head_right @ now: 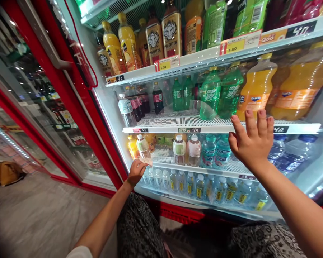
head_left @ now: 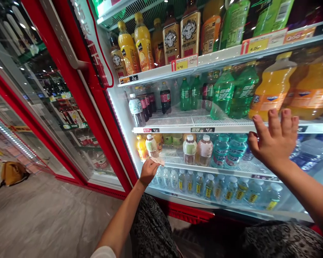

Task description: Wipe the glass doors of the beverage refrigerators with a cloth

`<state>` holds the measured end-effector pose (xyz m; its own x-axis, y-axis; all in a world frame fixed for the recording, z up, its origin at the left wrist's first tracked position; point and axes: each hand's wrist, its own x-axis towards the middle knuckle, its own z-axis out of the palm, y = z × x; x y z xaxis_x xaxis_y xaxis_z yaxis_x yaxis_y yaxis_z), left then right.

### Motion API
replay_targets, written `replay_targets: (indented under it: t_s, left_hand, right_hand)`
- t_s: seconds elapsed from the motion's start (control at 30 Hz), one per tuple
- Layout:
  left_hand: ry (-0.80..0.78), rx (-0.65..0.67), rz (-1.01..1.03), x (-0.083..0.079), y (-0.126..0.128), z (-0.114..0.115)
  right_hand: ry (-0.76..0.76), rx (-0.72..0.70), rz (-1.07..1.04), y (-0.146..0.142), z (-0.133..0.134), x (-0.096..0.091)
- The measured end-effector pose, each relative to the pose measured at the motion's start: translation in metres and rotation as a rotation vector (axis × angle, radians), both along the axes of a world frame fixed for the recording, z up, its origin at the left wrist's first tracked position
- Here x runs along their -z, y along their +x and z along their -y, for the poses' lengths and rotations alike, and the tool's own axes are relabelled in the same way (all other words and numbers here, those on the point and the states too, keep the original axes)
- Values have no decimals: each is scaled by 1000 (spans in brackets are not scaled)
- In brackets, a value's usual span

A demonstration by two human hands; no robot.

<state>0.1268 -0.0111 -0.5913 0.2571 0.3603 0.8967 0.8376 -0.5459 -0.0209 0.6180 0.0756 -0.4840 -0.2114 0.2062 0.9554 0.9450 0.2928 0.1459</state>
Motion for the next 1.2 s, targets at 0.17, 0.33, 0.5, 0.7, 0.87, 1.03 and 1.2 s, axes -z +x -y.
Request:
replay_targets:
  t_s: [0.17,0.33,0.5,0.7,0.87,1.03,1.2]
  left_hand:
    - [-32,6,4,-19,-26,6]
    - [73,-88,222,-112,-64,-34]
    - [74,-125,395,-115,-59,-44]
    - [-110,-72,477,-1,-7,0]
    - [-233,-27,650,39,55,20]
    - [-371,164,733,9,131,9]
    - [-425,323,784,-35,207,-2]
  right_hand:
    - [119,-140,17,-12,10,-8]
    - [63,-275,213,-81,32,7]
    - [-187,-540,352,-172,44,41]
    - [-350,-619,221,-220,58,85]
    - [-483,-591,-17,-220,88,120]
    - [-606,-657,-365,-189,103,124]
    - [-517,-685,-636,-146,107,103]
